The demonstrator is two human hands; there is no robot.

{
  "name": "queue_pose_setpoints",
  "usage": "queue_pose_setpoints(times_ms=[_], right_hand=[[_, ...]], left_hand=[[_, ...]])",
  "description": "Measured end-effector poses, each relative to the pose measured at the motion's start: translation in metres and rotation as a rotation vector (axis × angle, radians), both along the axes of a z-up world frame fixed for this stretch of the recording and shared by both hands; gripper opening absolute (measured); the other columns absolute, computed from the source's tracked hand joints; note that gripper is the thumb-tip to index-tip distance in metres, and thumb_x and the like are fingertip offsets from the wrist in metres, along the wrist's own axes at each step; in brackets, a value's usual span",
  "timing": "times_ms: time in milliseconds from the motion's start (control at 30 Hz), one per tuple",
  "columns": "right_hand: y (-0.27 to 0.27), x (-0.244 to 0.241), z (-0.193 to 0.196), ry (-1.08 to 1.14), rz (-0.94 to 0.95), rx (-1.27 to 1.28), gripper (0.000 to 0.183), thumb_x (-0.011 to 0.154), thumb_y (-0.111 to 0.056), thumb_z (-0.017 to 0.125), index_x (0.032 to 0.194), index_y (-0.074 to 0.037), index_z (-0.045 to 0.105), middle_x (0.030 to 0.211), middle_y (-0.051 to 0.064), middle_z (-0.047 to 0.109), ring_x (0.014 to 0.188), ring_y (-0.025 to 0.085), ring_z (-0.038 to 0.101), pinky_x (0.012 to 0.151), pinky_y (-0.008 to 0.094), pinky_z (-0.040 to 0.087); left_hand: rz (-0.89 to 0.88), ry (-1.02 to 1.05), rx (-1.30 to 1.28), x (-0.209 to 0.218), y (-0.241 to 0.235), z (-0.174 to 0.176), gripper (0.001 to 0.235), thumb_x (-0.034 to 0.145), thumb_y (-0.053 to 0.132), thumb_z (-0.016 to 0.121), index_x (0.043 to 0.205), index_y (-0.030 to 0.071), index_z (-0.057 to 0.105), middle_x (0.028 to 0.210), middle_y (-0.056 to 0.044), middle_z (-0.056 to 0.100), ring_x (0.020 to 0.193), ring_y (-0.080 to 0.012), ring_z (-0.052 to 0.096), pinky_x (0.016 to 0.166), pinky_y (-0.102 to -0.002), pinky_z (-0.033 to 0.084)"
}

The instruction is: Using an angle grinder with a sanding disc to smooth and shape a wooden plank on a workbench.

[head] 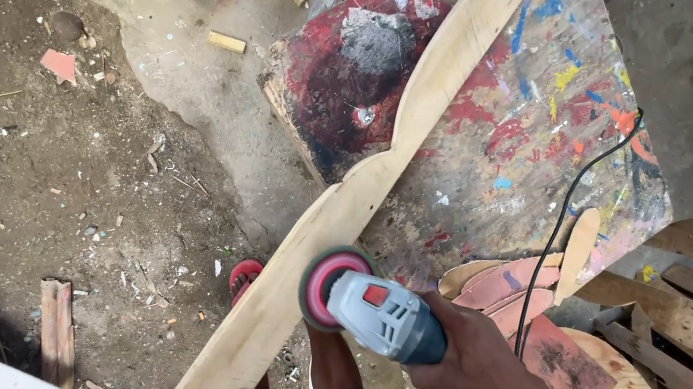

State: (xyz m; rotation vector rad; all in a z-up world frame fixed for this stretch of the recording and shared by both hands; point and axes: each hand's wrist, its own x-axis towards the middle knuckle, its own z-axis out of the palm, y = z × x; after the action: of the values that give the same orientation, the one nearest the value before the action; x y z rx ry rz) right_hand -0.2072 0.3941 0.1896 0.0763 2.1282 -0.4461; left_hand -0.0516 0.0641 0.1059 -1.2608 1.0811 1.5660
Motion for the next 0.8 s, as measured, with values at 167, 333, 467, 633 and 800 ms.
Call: queue_pose_setpoints(times_ms=[167, 333, 467, 633, 800], right_hand=[[-0.022, 0.000, -0.016, 0.048, 0.056, -0.036, 0.080, 0.055, -0.042, 0.076, 0.132, -0.034, 0.057, 0.101, 0.006, 0.078, 0.089, 0.038, 0.073, 0.068, 0.046, 0.055], [-0.035, -0.006, -0.019, 0.010, 0.136, -0.071, 0.072, 0.058, -0.046, 0.071, 0.127, -0.030, 0.056, 0.097, 0.007, 0.076, 0.078, 0.039, 0.069, 0.059, 0.051, 0.050], [-0.033, -0.012, -0.020, 0.077, 0.114, -0.087, 0.078, 0.056, -0.046, 0.078, 0.129, -0.030, 0.058, 0.104, 0.008, 0.076, 0.088, 0.041, 0.070, 0.066, 0.051, 0.053], [-0.035, -0.042, -0.006, -0.013, -0.109, -0.011, 0.059, 0.058, -0.039, 0.076, 0.114, -0.024, 0.064, 0.087, 0.003, 0.076, 0.077, 0.023, 0.070, 0.068, 0.038, 0.052], [-0.040, -0.068, 0.010, -0.084, -0.291, 0.016, 0.060, 0.060, -0.027, 0.074, 0.119, -0.022, 0.069, 0.089, 0.000, 0.075, 0.076, 0.017, 0.061, 0.069, 0.034, 0.050]], left_hand=[[0.127, -0.063, 0.015, -0.007, 0.005, 0.016, 0.041, 0.082, -0.003, 0.074, 0.120, -0.016, 0.075, 0.080, -0.040, 0.081, 0.074, -0.0438, 0.075, 0.077, -0.050, 0.060], [0.055, -0.010, 0.016, -0.004, 0.008, 0.018, 0.033, 0.081, 0.000, 0.072, 0.109, -0.016, 0.078, 0.078, -0.034, 0.083, 0.074, -0.0391, 0.077, 0.080, -0.045, 0.061], [0.111, -0.049, 0.020, -0.003, 0.016, 0.021, 0.028, 0.081, 0.001, 0.075, 0.101, -0.020, 0.079, 0.077, -0.034, 0.080, 0.073, -0.0397, 0.074, 0.080, -0.046, 0.062], [0.666, -0.170, 0.007, 0.005, 0.035, 0.015, 0.050, 0.085, -0.020, 0.058, 0.135, -0.022, 0.057, 0.110, -0.045, 0.064, 0.100, -0.0546, 0.061, 0.090, -0.060, 0.049], [0.689, -0.306, -0.057, 0.007, 0.042, 0.015, 0.035, 0.090, -0.009, 0.055, 0.124, -0.013, 0.059, 0.108, -0.035, 0.063, 0.101, -0.0433, 0.061, 0.092, -0.043, 0.048]])
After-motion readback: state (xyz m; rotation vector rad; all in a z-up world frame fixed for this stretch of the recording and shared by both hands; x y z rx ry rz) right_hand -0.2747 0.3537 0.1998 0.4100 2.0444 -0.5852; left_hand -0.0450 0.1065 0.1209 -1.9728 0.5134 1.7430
